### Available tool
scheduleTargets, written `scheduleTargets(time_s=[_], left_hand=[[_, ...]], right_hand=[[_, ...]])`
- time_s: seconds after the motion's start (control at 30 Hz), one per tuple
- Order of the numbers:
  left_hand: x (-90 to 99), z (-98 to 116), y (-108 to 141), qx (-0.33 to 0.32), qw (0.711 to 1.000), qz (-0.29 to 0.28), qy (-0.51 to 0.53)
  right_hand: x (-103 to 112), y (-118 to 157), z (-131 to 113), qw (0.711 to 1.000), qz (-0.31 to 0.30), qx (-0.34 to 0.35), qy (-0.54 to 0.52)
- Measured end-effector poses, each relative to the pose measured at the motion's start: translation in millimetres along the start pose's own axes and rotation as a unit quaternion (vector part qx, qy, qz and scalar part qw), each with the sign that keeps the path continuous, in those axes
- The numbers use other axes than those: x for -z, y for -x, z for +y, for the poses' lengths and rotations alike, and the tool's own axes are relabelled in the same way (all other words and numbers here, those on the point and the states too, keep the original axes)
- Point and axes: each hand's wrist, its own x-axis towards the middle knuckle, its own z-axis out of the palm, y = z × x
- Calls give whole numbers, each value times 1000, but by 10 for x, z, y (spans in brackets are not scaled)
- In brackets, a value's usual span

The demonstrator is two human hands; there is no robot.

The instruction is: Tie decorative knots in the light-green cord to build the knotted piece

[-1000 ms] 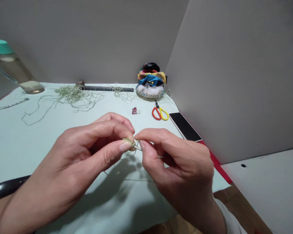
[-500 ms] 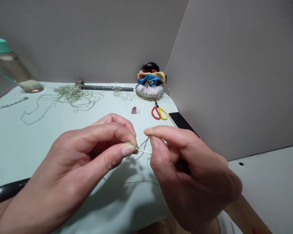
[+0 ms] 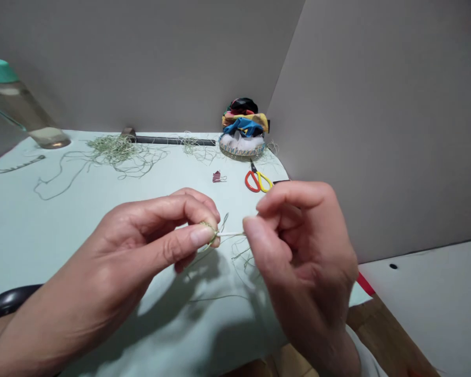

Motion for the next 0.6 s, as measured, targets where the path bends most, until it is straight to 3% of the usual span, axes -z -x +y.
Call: scheduleTargets(time_s=[0.13,0.3,0.43,0.6], left_hand=[[-31,-21,-5,-5,999,13,29],[-41,-41,-12,-27,998,47,30],[-36,-75,5,-41,997,53,36],[-70,-53,2,-30,997,66,41]], right_hand=[[48,67,-5,995,-80,62,-2],[-107,123,100,981,-24,134,137],[-169,163,140,985,-17,106,133],[-101,154,93,989,-71,103,77]])
